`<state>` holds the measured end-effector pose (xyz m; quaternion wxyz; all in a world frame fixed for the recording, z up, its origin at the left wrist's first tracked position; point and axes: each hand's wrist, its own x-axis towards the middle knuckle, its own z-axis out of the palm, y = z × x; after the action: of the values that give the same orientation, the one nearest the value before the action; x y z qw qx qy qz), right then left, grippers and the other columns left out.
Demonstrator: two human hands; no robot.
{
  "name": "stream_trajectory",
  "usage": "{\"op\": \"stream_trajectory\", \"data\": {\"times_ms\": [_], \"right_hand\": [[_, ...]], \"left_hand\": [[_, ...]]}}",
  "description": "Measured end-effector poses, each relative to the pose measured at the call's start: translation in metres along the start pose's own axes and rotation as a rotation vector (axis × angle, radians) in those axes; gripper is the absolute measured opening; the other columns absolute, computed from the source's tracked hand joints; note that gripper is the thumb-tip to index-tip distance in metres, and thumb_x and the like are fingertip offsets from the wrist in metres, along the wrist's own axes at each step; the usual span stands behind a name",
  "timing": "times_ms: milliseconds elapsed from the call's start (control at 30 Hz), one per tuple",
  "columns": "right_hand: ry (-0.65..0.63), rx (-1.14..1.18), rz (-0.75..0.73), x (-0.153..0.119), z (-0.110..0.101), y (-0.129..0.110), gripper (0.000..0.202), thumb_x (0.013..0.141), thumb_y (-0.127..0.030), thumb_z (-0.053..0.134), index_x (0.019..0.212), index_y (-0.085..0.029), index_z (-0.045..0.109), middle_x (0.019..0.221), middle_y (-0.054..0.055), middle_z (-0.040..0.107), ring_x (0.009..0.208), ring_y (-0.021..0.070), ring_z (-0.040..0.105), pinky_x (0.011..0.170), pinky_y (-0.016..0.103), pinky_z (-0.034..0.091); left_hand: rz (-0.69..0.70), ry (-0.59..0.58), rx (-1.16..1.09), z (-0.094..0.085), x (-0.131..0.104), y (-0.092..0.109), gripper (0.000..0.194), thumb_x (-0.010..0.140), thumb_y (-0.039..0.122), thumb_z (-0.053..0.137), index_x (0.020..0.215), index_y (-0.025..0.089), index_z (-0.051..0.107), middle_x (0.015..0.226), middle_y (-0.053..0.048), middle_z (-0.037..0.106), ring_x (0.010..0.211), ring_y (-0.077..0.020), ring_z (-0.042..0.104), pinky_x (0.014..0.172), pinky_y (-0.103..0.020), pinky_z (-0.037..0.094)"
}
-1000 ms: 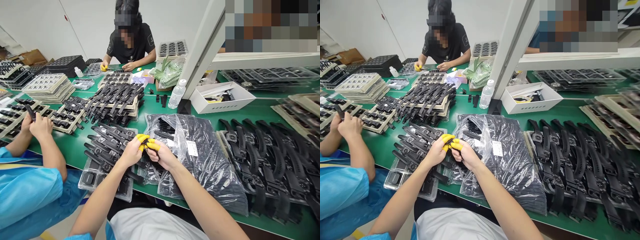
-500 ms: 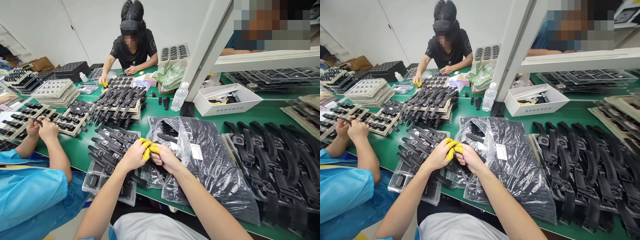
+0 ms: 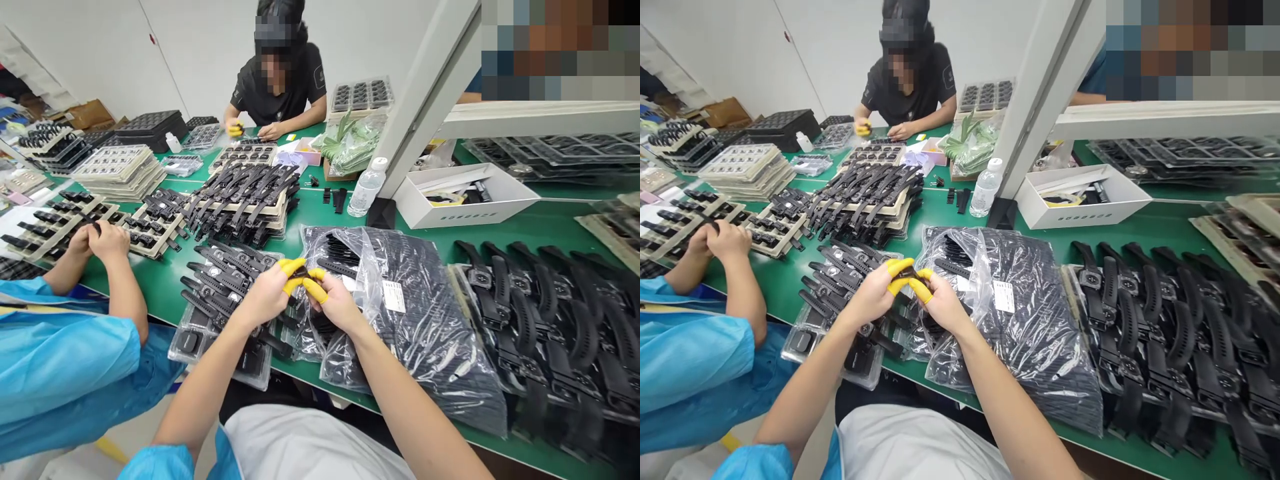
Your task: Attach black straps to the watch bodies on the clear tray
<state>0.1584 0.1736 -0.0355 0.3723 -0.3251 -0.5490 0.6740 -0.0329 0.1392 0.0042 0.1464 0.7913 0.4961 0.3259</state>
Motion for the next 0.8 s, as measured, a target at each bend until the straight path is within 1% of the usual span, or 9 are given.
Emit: {"op": "stream_trajectory", "data": {"times_ms": [133,233,300,367,467,533,600,667,800], "right_hand": [[-0.127,-0.162,-0.032,-0.006,-0.004,0.002,0.035,0.097,-0.056,0.060,0.103,-0.023,0.064,0.061,-0.006,0.051,0.052,0.0127,0.043,0.052,0.027,0.036],[-0.221,-0.299,-0.070,-0.010,-0.003,-0.001,0.036,0.098,-0.055,0.058,0.106,-0.021,0.067,0.070,-0.002,0.059,0.059,0.0143,0.050,0.058,0.029,0.042],[-0.248,-0.359,-0.107,-0.010,-0.002,-0.003,0.036,0.098,-0.053,0.057,0.108,-0.021,0.068,0.080,0.001,0.065,0.067,0.0165,0.057,0.063,0.030,0.047],[-0.154,-0.422,-0.142,-0.008,-0.004,-0.004,0.035,0.099,-0.051,0.057,0.113,-0.021,0.068,0.092,0.005,0.069,0.078,0.0200,0.063,0.070,0.033,0.050],[0.175,-0.652,-0.217,-0.002,-0.015,0.000,0.033,0.099,-0.044,0.056,0.118,-0.019,0.066,0.107,0.012,0.068,0.099,0.0282,0.064,0.082,0.040,0.053],[0.341,-0.860,-0.246,0.003,-0.024,0.006,0.031,0.096,-0.036,0.055,0.118,-0.016,0.066,0.113,0.017,0.066,0.111,0.0340,0.060,0.094,0.047,0.050],[0.396,-1.037,-0.228,0.005,-0.031,0.013,0.033,0.094,-0.031,0.055,0.119,-0.013,0.066,0.115,0.020,0.065,0.113,0.0374,0.056,0.099,0.052,0.047],[0.385,-1.153,-0.188,0.005,-0.034,0.019,0.035,0.093,-0.031,0.057,0.121,-0.012,0.066,0.115,0.021,0.065,0.111,0.0385,0.056,0.098,0.052,0.047],[0.325,-1.297,-0.117,0.002,-0.032,0.024,0.040,0.093,-0.033,0.059,0.125,-0.011,0.065,0.114,0.020,0.066,0.110,0.0389,0.056,0.091,0.049,0.048]], "left_hand": [[-0.064,-0.068,0.296,-0.054,-0.004,0.011,0.042,0.103,0.020,0.049,0.144,0.019,0.057,0.130,-0.013,0.068,0.117,-0.0262,0.068,0.102,-0.038,0.056],[-0.078,-0.210,0.555,-0.091,-0.018,0.021,0.028,0.101,0.020,0.054,0.123,0.018,0.070,0.107,-0.011,0.073,0.100,-0.0259,0.071,0.090,-0.037,0.058],[-0.090,-0.298,0.689,-0.110,-0.034,0.027,0.021,0.099,0.018,0.055,0.109,0.019,0.073,0.095,-0.009,0.074,0.090,-0.0248,0.070,0.084,-0.036,0.057],[-0.110,-0.328,0.735,-0.129,-0.055,0.029,0.022,0.098,0.018,0.053,0.105,0.021,0.074,0.095,-0.009,0.075,0.087,-0.0236,0.069,0.082,-0.035,0.056],[-0.188,-0.318,0.652,-0.161,-0.091,0.021,0.030,0.098,0.021,0.048,0.113,0.024,0.074,0.107,-0.008,0.076,0.095,-0.0238,0.070,0.087,-0.035,0.056],[-0.267,-0.364,0.559,-0.179,-0.113,0.009,0.035,0.097,0.021,0.045,0.117,0.023,0.073,0.115,-0.007,0.076,0.102,-0.0239,0.071,0.091,-0.035,0.057],[-0.370,-0.411,0.490,-0.192,-0.129,-0.004,0.036,0.095,0.023,0.045,0.118,0.023,0.074,0.117,-0.006,0.076,0.105,-0.0237,0.071,0.094,-0.034,0.056],[-0.459,-0.457,0.425,-0.196,-0.137,-0.016,0.036,0.094,0.022,0.045,0.116,0.022,0.074,0.117,-0.006,0.077,0.106,-0.0230,0.071,0.096,-0.033,0.056],[-0.552,-0.550,0.292,-0.187,-0.139,-0.037,0.030,0.089,0.018,0.044,0.099,0.019,0.072,0.109,-0.008,0.076,0.099,-0.0219,0.070,0.092,-0.030,0.055]]}}
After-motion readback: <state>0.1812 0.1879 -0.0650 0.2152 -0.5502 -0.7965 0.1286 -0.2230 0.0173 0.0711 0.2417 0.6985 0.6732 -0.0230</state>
